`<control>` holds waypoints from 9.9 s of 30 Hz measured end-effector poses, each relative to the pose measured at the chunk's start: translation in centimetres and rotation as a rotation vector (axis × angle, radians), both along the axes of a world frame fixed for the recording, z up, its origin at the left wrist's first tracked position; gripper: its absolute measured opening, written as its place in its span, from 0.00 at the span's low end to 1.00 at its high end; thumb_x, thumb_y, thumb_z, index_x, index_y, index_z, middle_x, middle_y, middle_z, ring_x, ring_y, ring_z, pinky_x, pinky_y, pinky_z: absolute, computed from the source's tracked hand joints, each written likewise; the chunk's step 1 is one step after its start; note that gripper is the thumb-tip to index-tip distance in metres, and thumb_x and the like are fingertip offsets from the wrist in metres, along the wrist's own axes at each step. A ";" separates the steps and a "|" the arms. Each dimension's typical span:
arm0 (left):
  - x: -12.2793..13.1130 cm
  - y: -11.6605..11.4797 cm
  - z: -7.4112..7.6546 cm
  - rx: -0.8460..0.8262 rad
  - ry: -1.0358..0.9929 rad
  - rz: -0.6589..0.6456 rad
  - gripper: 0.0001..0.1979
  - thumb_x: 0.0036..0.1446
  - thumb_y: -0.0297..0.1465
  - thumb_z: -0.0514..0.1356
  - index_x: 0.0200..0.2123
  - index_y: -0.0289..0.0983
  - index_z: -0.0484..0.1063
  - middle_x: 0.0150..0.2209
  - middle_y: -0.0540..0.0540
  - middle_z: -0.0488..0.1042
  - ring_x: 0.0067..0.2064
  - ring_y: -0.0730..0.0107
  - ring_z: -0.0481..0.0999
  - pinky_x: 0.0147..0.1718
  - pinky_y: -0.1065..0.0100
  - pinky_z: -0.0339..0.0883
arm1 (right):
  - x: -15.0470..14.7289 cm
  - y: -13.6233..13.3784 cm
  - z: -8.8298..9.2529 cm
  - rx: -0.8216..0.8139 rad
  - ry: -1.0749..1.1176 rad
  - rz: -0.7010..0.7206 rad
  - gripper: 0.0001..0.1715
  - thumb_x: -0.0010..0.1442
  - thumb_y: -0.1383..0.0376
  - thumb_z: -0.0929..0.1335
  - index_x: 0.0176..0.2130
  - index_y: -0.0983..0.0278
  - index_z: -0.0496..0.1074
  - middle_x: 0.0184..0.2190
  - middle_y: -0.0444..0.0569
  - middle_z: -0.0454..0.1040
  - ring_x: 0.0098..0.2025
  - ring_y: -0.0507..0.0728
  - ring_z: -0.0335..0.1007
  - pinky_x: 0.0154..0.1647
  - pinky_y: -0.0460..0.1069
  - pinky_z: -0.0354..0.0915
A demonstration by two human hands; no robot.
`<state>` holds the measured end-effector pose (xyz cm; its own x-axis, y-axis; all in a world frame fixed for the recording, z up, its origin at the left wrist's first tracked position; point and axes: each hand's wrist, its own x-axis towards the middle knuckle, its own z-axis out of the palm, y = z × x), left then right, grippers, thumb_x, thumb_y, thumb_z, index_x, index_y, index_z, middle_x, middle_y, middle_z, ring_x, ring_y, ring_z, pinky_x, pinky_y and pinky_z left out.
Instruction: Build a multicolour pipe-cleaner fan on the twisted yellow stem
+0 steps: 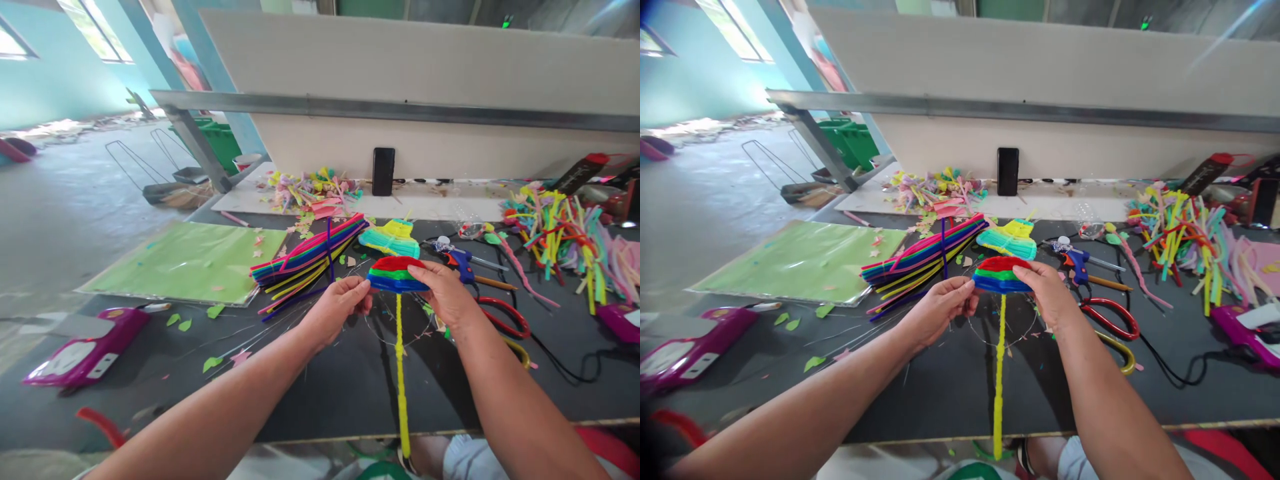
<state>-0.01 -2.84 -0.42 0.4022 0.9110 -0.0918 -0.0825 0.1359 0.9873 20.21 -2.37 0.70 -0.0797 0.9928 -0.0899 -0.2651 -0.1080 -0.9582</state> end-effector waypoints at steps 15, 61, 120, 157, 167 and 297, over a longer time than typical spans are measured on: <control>-1.0 1.5 -0.4 0.020 -0.119 0.159 0.14 0.55 0.40 0.58 0.31 0.33 0.68 0.23 0.52 0.65 0.23 0.79 0.65 0.23 0.75 0.56 | 0.8 0.3 -0.6 -0.143 -0.099 -0.024 0.18 0.53 0.51 0.69 0.31 0.63 0.72 0.24 0.48 0.76 0.23 0.51 0.70 0.26 0.46 0.66; -1.0 0.5 0.0 -0.254 -0.420 -0.139 0.10 0.52 0.28 0.59 0.39 0.31 0.73 0.29 0.46 0.69 0.26 0.75 0.71 0.27 0.71 0.62 | -0.7 -0.4 -0.5 -0.055 0.143 0.000 0.13 0.49 0.58 0.73 0.31 0.61 0.68 0.18 0.39 0.66 0.17 0.47 0.56 0.16 0.42 0.59; 1.7 -2.7 2.2 -0.191 -0.022 -0.162 0.20 0.42 0.42 0.66 0.21 0.30 0.68 0.17 0.45 0.73 0.19 0.72 0.74 0.16 0.75 0.68 | -4.0 -2.0 -0.7 0.266 -0.216 0.003 0.09 0.51 0.60 0.71 0.30 0.63 0.73 0.26 0.45 0.73 0.30 0.55 0.66 0.35 0.50 0.62; 2.2 -2.7 1.6 -0.283 0.037 -0.173 0.16 0.44 0.37 0.66 0.23 0.32 0.65 0.17 0.46 0.73 0.19 0.70 0.74 0.17 0.73 0.68 | -1.4 -1.7 1.2 -0.014 0.256 0.209 0.13 0.49 0.65 0.72 0.38 0.60 0.71 0.24 0.43 0.72 0.25 0.52 0.69 0.28 0.47 0.63; 2.6 -2.7 1.3 -0.299 0.069 -0.172 0.18 0.43 0.39 0.67 0.22 0.33 0.64 0.17 0.47 0.72 0.20 0.69 0.75 0.18 0.73 0.68 | -0.8 -1.9 1.8 0.090 0.005 0.113 0.20 0.46 0.60 0.75 0.39 0.61 0.69 0.24 0.42 0.73 0.19 0.52 0.69 0.25 0.48 0.64; -0.2 -1.1 1.8 0.507 0.173 0.252 0.14 0.47 0.26 0.64 0.41 0.40 0.75 0.57 0.42 0.58 0.56 0.61 0.62 0.52 0.69 0.59 | 0.2 0.1 -0.5 0.063 -0.022 0.134 0.22 0.51 0.65 0.67 0.48 0.64 0.69 0.24 0.44 0.74 0.12 0.45 0.58 0.14 0.42 0.53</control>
